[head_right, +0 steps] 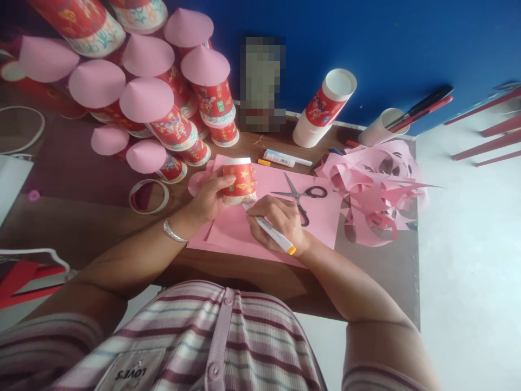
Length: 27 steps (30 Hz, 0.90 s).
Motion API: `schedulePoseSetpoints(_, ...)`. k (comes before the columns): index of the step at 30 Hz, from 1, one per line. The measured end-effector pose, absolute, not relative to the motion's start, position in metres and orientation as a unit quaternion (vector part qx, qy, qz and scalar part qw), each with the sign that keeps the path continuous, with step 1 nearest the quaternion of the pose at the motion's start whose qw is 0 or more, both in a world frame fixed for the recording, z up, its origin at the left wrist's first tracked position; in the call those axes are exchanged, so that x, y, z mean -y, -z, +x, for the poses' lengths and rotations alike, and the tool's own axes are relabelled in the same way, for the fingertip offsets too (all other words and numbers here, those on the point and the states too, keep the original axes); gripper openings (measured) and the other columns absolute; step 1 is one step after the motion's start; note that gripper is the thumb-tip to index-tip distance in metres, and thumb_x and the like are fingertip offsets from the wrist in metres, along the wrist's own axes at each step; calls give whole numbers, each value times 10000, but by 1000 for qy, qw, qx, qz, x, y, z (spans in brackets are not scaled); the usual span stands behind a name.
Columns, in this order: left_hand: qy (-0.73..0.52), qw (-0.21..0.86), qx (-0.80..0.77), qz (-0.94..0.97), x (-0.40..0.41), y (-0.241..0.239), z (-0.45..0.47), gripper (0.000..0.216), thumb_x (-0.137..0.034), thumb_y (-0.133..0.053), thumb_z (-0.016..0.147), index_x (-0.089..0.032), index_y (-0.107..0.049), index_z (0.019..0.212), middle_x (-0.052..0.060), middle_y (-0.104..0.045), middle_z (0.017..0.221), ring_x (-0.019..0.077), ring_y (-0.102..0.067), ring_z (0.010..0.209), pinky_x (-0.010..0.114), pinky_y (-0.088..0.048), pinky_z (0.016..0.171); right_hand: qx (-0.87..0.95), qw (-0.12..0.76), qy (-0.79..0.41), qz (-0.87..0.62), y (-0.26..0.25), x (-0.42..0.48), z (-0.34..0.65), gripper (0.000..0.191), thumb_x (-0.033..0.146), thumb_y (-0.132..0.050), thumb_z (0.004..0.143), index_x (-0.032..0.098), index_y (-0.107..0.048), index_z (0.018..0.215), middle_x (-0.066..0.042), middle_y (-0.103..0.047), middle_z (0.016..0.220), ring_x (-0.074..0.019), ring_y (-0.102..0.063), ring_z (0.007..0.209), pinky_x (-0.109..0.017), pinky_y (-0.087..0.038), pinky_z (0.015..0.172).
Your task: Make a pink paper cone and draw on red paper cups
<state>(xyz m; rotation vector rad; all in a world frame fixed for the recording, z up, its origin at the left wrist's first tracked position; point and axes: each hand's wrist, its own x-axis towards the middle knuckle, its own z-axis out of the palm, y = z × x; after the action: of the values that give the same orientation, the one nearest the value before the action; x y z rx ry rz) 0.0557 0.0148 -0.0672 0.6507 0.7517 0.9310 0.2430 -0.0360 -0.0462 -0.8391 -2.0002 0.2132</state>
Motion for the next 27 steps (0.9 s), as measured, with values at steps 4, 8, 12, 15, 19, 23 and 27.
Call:
schedulePoseSetpoints(4, -437, 778, -343, 294, -15, 68, 55, 369, -324, -721, 801, -184, -682, 1140, 67, -724, 1038, 269, -720, 981, 479, -586, 929, 806, 467, -80, -354, 45, 36, 245, 161, 124, -621, 894, 250, -583, 986, 19, -696, 734, -150, -697, 601, -262, -570, 545)
schedulePoseSetpoints(8, -446, 781, -325, 293, -16, 71, 55, 320, -310, -718, 819, -181, -693, 1112, 70, -733, 1033, 259, -722, 952, 459, -622, 856, 802, 468, -87, -361, 45, 36, 246, 134, 136, -610, 908, 252, -580, 967, 12, -698, 731, -157, -692, 596, -277, -571, 539)
schedulePoseSetpoints(12, -446, 782, -324, 292, -16, 71, 55, 297, -308, -712, 821, -178, -707, 1088, 73, -738, 1007, 279, -719, 944, 473, -634, 806, 804, 467, -94, -356, 45, 36, 245, 146, 120, -607, 903, 250, -572, 962, 19, -690, 725, -146, -684, 594, -269, -572, 552)
schedulePoseSetpoints(15, -445, 780, -329, 293, -16, 70, 55, 305, -315, -716, 819, -184, -706, 1094, 73, -737, 1008, 284, -722, 941, 485, -635, 812, 805, 464, -100, -356, 45, 36, 244, 163, 109, -610, 895, 250, -568, 965, 19, -689, 732, -144, -679, 596, -265, -565, 558)
schedulePoseSetpoints(19, -445, 784, -324, 289, -15, 69, 55, 313, -305, -712, 820, -171, -689, 1102, 78, -725, 1017, 271, -721, 932, 473, -635, 814, 806, 460, -103, -358, 46, 36, 245, 172, 107, -616, 892, 252, -566, 970, 27, -685, 736, -135, -672, 600, -256, -557, 570)
schedulePoseSetpoints(23, -443, 787, -323, 283, -16, 69, 54, 310, -295, -696, 830, -157, -681, 1107, 82, -716, 1014, 282, -723, 945, 496, -608, 877, 801, 464, -98, -365, 47, 36, 245, 177, 101, -614, 893, 250, -557, 970, 28, -682, 741, -127, -669, 602, -243, -540, 562)
schedulePoseSetpoints(27, -440, 791, -317, 282, -16, 70, 54, 338, -304, -707, 821, -152, -676, 1121, 83, -713, 1019, 281, -711, 954, 497, -588, 895, 800, 461, -94, -372, 47, 36, 245, 153, 111, -612, 897, 244, -558, 950, 30, -677, 734, -126, -662, 595, -243, -530, 551)
